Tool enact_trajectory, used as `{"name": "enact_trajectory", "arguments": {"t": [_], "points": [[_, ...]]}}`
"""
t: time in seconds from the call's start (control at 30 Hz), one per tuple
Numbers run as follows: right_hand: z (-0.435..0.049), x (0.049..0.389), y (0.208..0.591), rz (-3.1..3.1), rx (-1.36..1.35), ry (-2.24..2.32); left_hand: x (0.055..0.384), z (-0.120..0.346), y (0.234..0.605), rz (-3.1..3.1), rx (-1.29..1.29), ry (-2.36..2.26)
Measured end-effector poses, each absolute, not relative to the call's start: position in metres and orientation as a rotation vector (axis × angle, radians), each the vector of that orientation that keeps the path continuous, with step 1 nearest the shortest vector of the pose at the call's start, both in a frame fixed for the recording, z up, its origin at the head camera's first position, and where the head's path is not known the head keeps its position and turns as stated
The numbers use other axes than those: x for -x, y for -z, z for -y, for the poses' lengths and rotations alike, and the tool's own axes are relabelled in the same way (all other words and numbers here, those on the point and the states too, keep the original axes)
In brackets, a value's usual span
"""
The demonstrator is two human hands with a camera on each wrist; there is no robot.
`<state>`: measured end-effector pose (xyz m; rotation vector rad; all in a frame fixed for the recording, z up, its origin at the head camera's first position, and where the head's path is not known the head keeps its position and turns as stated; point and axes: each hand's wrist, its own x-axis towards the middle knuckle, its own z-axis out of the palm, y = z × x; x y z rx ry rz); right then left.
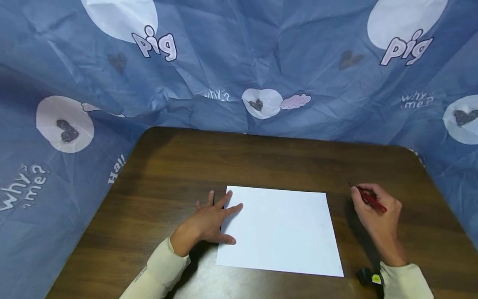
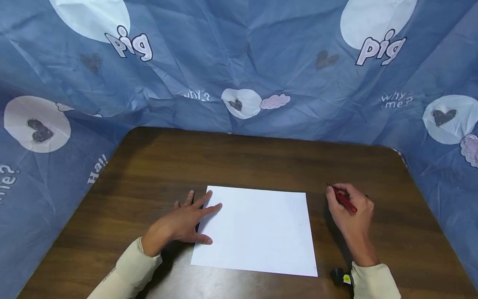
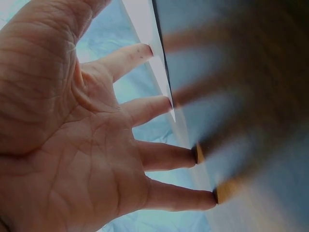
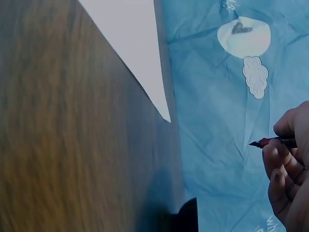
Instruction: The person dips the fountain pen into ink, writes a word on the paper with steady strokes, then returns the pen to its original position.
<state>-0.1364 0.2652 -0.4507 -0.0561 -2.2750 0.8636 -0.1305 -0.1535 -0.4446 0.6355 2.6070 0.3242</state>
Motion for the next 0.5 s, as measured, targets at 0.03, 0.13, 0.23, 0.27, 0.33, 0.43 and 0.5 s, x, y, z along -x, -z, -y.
{"name": "enact_trajectory", "arguments": {"t": [0.03, 0.13, 0.23, 0.27, 0.33, 0.43, 0.5], "points": [[-0.264, 0.138, 0.450, 2.278, 0.034, -0.861, 0.131, 0.153, 0.445, -2.609, -0.634, -0.328], [-0.260, 0.141, 0.451, 2.286, -0.056, -0.865, 0.130, 0.152, 0.445, -2.619, -0.621, -0.338], [-0.253, 0.144, 0.452, 2.284, -0.134, -0.872, 0.130, 0.151, 0.445, -2.629, -0.617, -0.343], [-0.250, 0.145, 0.453, 2.281, -0.155, -0.879, 0.130, 0.150, 0.445, -2.633, -0.619, -0.346], [-0.243, 0.147, 0.453, 2.279, -0.182, -0.886, 0.131, 0.150, 0.445, -2.630, -0.620, -0.346], [-0.230, 0.150, 0.454, 2.273, -0.231, -0.907, 0.131, 0.151, 0.445, -2.621, -0.626, -0.352], [-0.221, 0.153, 0.454, 2.261, -0.265, -0.920, 0.131, 0.153, 0.445, -2.619, -0.628, -0.356]]}}
